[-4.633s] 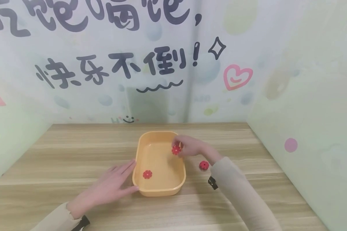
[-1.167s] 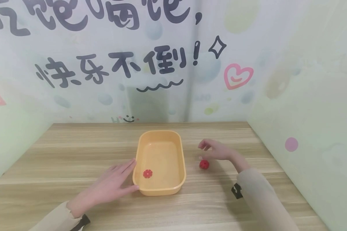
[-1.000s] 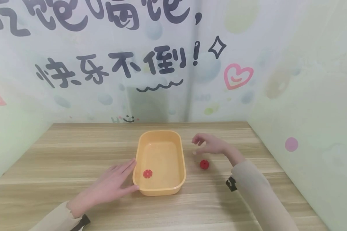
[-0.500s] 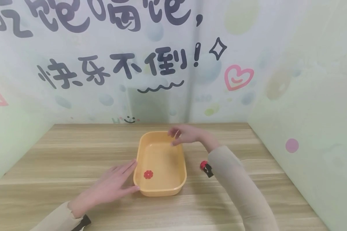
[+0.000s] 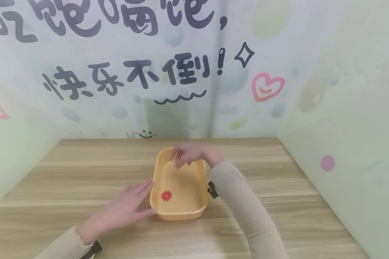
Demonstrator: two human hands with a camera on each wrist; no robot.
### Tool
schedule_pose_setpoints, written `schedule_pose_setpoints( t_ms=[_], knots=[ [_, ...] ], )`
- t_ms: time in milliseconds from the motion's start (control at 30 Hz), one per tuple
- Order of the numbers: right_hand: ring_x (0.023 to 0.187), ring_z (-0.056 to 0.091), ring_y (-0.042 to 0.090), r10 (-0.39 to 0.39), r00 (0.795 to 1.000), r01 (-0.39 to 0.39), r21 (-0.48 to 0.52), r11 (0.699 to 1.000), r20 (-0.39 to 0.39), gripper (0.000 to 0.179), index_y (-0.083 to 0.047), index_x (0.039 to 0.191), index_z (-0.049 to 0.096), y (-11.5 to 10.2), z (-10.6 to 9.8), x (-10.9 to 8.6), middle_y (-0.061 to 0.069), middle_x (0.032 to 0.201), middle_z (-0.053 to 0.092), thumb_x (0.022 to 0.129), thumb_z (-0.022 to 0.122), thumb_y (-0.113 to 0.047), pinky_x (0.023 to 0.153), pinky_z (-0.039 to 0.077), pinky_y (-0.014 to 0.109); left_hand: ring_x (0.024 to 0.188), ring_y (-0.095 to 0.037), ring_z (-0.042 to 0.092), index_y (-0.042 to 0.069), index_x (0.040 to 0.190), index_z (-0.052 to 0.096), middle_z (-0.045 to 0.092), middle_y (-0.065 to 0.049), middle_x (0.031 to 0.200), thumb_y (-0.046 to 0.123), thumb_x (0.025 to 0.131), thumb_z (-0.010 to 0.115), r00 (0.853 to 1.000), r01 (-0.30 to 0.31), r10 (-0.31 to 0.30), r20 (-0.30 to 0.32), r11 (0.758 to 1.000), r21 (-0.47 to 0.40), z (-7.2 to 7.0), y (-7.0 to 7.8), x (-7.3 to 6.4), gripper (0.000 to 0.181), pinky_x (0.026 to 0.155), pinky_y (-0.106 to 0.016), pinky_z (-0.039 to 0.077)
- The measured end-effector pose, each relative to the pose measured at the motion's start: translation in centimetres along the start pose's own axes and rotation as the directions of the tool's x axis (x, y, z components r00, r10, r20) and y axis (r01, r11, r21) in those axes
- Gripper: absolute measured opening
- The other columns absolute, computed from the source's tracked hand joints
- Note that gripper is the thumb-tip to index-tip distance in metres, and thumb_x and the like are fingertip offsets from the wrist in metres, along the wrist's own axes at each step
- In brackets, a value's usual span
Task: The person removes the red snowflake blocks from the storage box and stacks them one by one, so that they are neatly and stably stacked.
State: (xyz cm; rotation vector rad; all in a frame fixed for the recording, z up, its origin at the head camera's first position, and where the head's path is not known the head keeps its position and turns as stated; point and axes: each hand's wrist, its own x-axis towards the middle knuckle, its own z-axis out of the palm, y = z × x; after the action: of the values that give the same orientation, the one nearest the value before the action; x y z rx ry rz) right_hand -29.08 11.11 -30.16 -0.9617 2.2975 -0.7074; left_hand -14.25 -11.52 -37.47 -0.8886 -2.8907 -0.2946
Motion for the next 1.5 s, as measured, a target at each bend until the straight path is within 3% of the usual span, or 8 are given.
schedule_pose_setpoints(
  t_ms=[233,567,833,1100,1500],
  knots=[
    [0.081,0.053,0.016,0.080,0.995,-0.083,0.046,0.995,0.067,0.038,-0.013,0.109,0.053,-0.2,1.4,1.6,0.005,0.095,0.055,0.076,0.069,-0.021,0.071,0.045,0.034,0.121,-0.025,0.035,-0.001,0.135,0.033,0.031,-0.013,0.138,0.060,0.082,0.043,1.000,-0.002,0.002,0.000,1.000,0.000,0.0,0.0,0.0,0.082,0.089,-0.052,0.032],
    [0.079,0.050,0.012,0.095,0.981,-0.082,-0.087,0.993,0.167,0.032,-0.012,0.106,0.057,-0.5,3.4,3.4,0.001,0.092,0.054,0.076,0.068,-0.015,0.065,0.044,0.027,0.120,-0.026,0.037,-0.001,0.134,0.035,0.034,-0.014,0.137,0.061,0.081,0.044,1.000,-0.014,0.014,-0.018,1.000,-0.002,-0.2,0.1,0.1,0.082,0.087,-0.053,0.033],
    [0.083,0.047,0.011,0.165,0.961,-0.139,-0.129,0.982,0.221,0.025,-0.017,0.098,0.061,-0.7,5.4,4.4,-0.003,0.092,0.053,0.075,0.068,-0.013,0.072,0.040,0.025,0.121,-0.024,0.034,-0.001,0.134,0.033,0.032,-0.012,0.138,0.062,0.081,0.043,1.000,-0.002,0.002,0.006,1.000,0.000,-0.2,0.0,0.1,0.083,0.089,-0.052,0.032],
    [0.080,0.049,0.008,0.172,0.954,-0.140,-0.145,0.980,0.244,0.020,-0.015,0.092,0.062,-0.5,6.9,5.0,-0.006,0.087,0.056,0.074,0.068,-0.008,0.074,0.038,0.020,0.122,-0.023,0.033,-0.001,0.134,0.033,0.032,-0.012,0.138,0.062,0.081,0.042,1.000,-0.005,0.005,-0.001,1.000,0.002,0.1,-0.1,0.1,0.082,0.089,-0.052,0.032],
    [0.071,0.046,0.008,0.188,0.956,-0.157,-0.150,0.976,0.224,0.016,-0.012,0.085,0.060,-0.2,7.5,5.3,-0.004,0.080,0.054,0.074,0.068,-0.006,0.064,0.038,0.019,0.123,-0.022,0.032,0.000,0.135,0.033,0.032,-0.011,0.138,0.062,0.081,0.042,1.000,0.005,-0.005,0.012,1.000,-0.004,0.1,-0.1,0.2,0.083,0.090,-0.051,0.031]
  ],
)
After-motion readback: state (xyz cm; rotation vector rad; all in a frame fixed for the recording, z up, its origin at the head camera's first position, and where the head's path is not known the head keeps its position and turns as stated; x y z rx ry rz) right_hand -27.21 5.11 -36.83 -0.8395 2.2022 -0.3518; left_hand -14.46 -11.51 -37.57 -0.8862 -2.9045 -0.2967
